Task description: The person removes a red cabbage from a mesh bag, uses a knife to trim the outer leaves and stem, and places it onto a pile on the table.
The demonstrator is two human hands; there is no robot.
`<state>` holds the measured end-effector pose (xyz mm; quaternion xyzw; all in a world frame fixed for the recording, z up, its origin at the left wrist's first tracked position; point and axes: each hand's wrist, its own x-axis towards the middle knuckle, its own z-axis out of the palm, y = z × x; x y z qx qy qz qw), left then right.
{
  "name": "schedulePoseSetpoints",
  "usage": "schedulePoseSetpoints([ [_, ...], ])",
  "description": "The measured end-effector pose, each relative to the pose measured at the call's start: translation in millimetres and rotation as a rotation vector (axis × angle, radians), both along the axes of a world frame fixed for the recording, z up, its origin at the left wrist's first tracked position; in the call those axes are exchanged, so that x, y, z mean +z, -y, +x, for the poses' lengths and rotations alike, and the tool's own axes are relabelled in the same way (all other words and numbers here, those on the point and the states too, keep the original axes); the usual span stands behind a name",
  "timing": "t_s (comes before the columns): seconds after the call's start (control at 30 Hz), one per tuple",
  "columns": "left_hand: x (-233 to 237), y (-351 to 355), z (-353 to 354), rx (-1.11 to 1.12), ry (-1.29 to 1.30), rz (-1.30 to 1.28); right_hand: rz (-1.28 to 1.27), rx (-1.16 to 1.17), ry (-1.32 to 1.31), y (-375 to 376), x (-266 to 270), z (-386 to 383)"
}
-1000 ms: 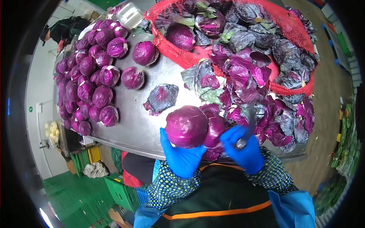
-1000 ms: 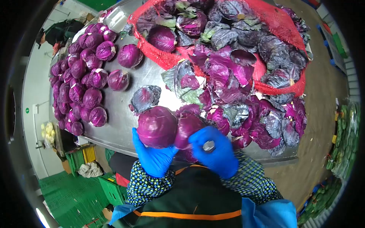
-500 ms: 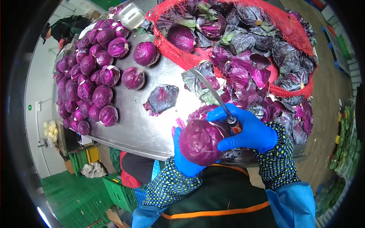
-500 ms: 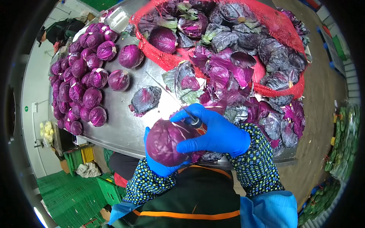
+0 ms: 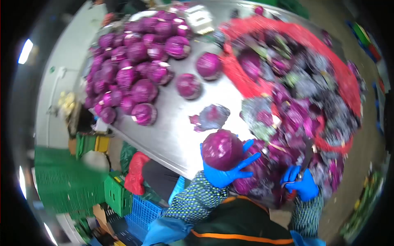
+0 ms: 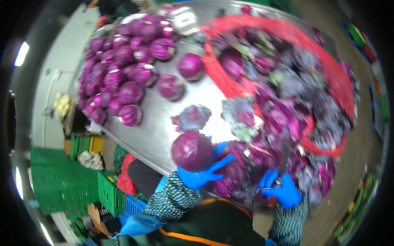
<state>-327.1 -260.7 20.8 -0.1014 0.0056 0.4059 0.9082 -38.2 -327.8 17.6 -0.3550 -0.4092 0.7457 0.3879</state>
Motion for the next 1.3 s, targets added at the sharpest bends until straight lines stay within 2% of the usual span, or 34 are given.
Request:
schedulePoseSetpoints([
  [0.07,-10,-21,-26,0.308,-1.264,0.642,0.345,-0.441,0.988,15,-20,-5],
  [0.1,-42,-48,-54,0.243,-1.609,0.645,0.122,-0.615,0.786,21,-19,-4],
  [0.13,-54,-68,-77,0.429,-1.222,0.418,-0.104,-0.76,0.57,19,-8,1],
  [0.17,-54,-89,-109,0.461,-0.89,0.121,-0.19,-0.791,0.554,10,15,2],
  [0.2,-82,-112,-150,0.514,-1.175,0.263,-0.282,-0.826,0.537,5,37,-2],
  [0.23,-74,-134,-180,0.584,-1.224,0.238,-0.242,-0.854,0.556,-1,44,-6],
  [0.27,-30,-154,-197,0.563,-0.784,-0.072,-0.089,-0.851,0.556,4,10,15],
  [0.3,-14,-175,-211,0.69,-0.828,-0.204,-0.21,-0.881,0.538,-4,15,9],
  [0.33,-3,-195,-230,0.765,-0.802,-0.197,-0.331,-0.908,0.517,-11,23,-1],
  [0.37,15,-209,-240,0.885,-0.843,-0.069,-0.354,-0.914,0.489,-15,24,-7],
  [0.4,1,-238,-272,0.987,-0.874,0.083,-0.379,-0.915,0.464,-25,38,-22],
  [0.43,35,-249,-275,1.082,-0.722,-0.021,-0.372,-0.887,0.51,-30,36,-24],
  [0.47,39,-271,-293,1.197,-0.627,-0.067,-0.369,-0.861,0.556,-31,32,-25],
  [0.53,56,-295,-305,1.392,-0.524,0.098,-0.349,-0.847,0.565,-36,14,-18],
  [0.57,63,-307,-307,1.427,-0.667,0.243,-0.317,-0.785,0.532,-37,-3,-7],
  [0.6,27,-344,-357,1.081,-0.436,0.978,-0.308,-0.751,0.515,-21,-17,2],
  [0.63,43,-347,-328,0.955,-0.499,1.054,-0.351,-0.797,0.491,-15,-13,0],
  [0.67,88,-332,-245,1.202,-0.838,0.303,-0.385,-0.85,0.473,-22,-1,-1],
  [0.7,94,-331,-203,1.08,-0.921,0.321,-0.378,-0.877,0.45,-27,7,2],
  [0.73,87,-331,-169,0.878,-0.961,0.429,-0.362,-0.895,0.425,-33,14,7],
  [0.8,79,-313,-79,0.427,-1.227,0.55,-0.326,-0.885,0.444,-55,23,22],
  [0.87,15,-317,-12,-0.111,-1.261,1.094,-0.287,-0.927,0.444,-88,37,35],
  [0.9,-12,-300,22,-0.151,-1.231,1.238,-0.227,-0.92,0.462,-104,38,44],
  [0.93,-10,-279,59,-0.213,-1.592,1.593,-0.161,-0.913,0.478,-120,39,54],
  [0.97,-10,-268,92,-0.318,-1.647,1.525,-0.12,-0.909,0.506,-136,40,67],
  [1.07,-37,-279,174,-0.081,-1.425,1.255,-0.061,-0.92,0.638,-194,47,103],
  [1.13,-33,-297,227,-0.011,-1.271,1.161,-0.061,-0.98,0.659,-242,29,135],
  [1.2,-45,-316,279,-0.044,-1.159,1.013,-0.107,-0.911,0.654,-284,6,168],
  [1.27,-69,-344,317,-0.198,-1.393,1.108,-0.271,-0.752,0.687,-314,-6,177],
  [1.3,-74,-341,332,-0.159,-1.532,1.055,-0.226,-0.748,0.678,-321,-25,182],
])
